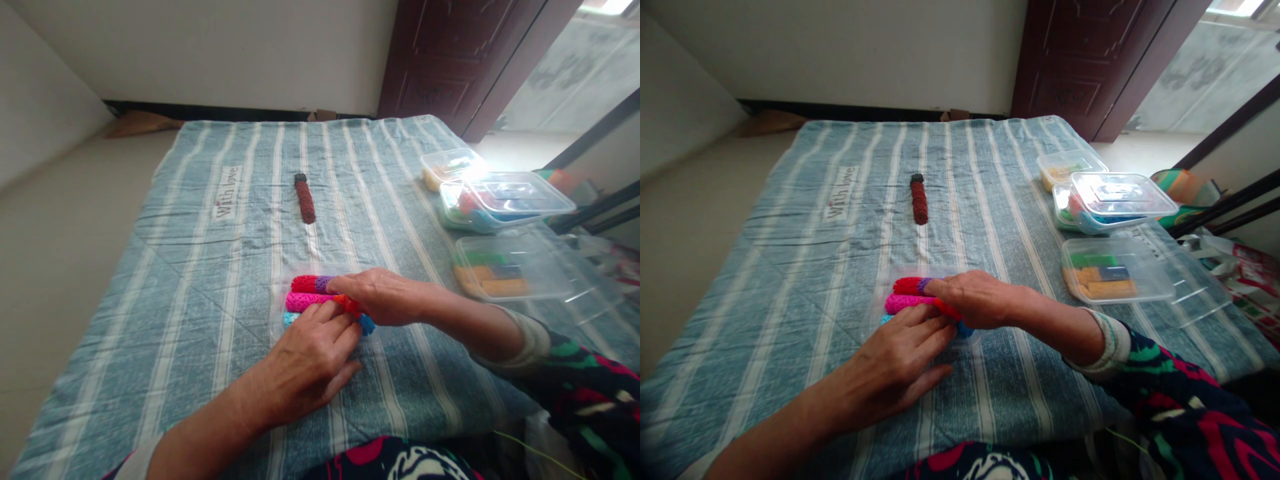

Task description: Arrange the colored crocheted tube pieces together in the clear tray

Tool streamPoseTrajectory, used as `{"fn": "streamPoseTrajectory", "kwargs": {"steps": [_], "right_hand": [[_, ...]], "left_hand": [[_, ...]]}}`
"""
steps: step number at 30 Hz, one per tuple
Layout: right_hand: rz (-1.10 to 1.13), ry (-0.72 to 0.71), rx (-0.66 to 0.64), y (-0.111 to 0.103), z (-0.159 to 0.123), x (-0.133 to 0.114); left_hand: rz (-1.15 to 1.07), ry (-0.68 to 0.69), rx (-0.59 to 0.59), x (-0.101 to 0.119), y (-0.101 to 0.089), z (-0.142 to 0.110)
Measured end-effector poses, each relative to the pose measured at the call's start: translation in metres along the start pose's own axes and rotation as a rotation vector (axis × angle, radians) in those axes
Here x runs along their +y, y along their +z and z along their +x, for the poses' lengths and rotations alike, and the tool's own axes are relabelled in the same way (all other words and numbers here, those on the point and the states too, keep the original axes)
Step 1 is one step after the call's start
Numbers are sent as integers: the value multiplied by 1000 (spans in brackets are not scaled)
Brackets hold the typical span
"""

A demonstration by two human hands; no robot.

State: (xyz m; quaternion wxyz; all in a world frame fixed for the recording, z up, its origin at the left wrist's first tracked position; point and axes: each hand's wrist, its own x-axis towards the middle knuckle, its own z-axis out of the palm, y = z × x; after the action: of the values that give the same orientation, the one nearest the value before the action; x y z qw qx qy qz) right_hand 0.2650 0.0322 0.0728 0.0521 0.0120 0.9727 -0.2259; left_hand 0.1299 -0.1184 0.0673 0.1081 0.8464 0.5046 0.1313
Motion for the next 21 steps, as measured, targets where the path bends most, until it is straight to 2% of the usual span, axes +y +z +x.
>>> {"fn": "streamPoseTrajectory", "kwargs": {"steps": [13,21], "right_hand": [[-168,-51,-4,-5,3,-2],[-187,-115,35,-5,6,-2]], "left_hand": [[-5,57,88,-7,-8,1],[10,107,147,-15,-2,0]]}}
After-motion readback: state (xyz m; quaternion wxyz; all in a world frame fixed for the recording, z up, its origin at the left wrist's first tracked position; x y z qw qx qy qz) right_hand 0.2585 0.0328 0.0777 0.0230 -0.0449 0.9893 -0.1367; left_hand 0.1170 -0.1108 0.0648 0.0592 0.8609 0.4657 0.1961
